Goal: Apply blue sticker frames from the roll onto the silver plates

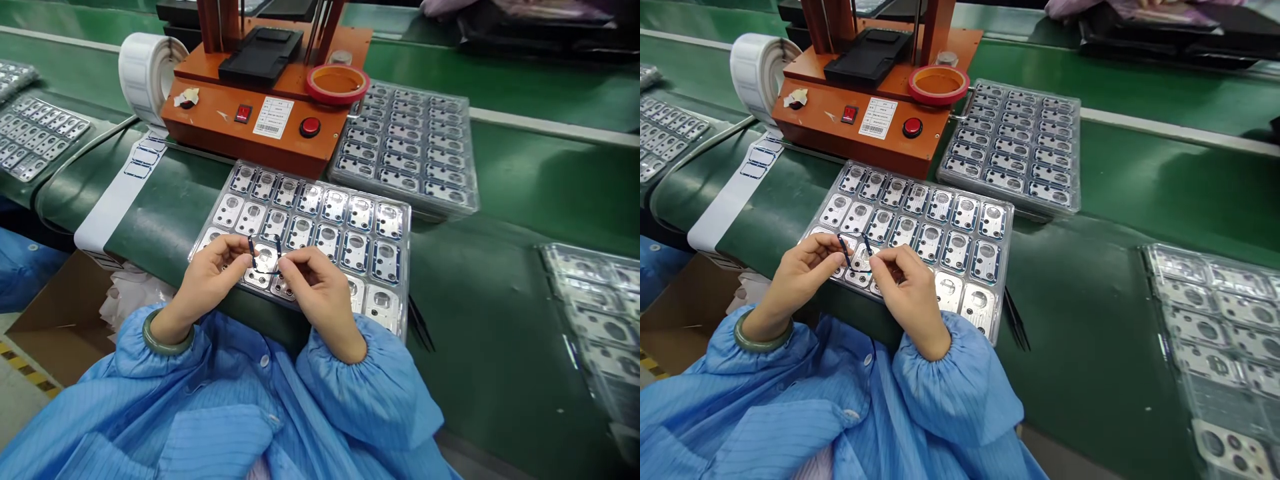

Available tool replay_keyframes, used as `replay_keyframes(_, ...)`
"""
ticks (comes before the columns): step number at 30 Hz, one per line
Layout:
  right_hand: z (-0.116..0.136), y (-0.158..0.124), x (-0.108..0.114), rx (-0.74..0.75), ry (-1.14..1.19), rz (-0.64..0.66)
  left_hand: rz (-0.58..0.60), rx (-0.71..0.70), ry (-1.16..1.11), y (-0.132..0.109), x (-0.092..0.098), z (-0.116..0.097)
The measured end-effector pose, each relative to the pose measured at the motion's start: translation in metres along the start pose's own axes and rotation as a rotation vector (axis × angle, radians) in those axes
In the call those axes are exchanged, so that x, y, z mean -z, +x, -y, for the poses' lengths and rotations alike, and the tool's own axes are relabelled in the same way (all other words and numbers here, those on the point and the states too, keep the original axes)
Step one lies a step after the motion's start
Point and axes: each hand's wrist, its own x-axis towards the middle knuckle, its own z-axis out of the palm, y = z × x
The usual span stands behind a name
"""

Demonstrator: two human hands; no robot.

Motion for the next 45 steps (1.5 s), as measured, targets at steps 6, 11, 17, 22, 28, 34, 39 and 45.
replay_keyframes(6, 0.003, 0.000, 0.000, 0.023, -0.004, -0.051, -0.048, -0.054, 0.013, -0.004, -0.004, 0.007)
replay_keyframes(11, 0.001, -0.001, 0.000, 0.030, 0.010, -0.103, 0.005, -0.056, 0.064, -0.007, -0.010, 0.010)
replay_keyframes(17, 0.001, -0.002, 0.001, -0.008, 0.021, -0.148, -0.073, -0.067, 0.072, -0.003, -0.010, 0.008)
replay_keyframes(22, 0.002, -0.002, 0.001, -0.009, 0.046, -0.125, -0.043, -0.038, 0.234, 0.000, -0.008, 0.004)
replay_keyframes(28, 0.003, -0.001, 0.002, 0.016, 0.088, -0.076, 0.010, -0.049, 0.240, 0.002, -0.010, 0.003)
replay_keyframes(34, 0.003, -0.001, 0.002, 0.027, 0.080, -0.058, 0.011, -0.152, 0.255, 0.002, -0.010, 0.000)
replay_keyframes(39, 0.005, 0.000, 0.001, 0.015, 0.039, -0.064, 0.004, -0.200, 0.288, 0.002, -0.006, -0.004)
replay_keyframes(45, 0.018, 0.012, -0.007, 0.064, -0.078, -0.052, -0.061, -0.377, 0.522, 0.016, 0.009, -0.012)
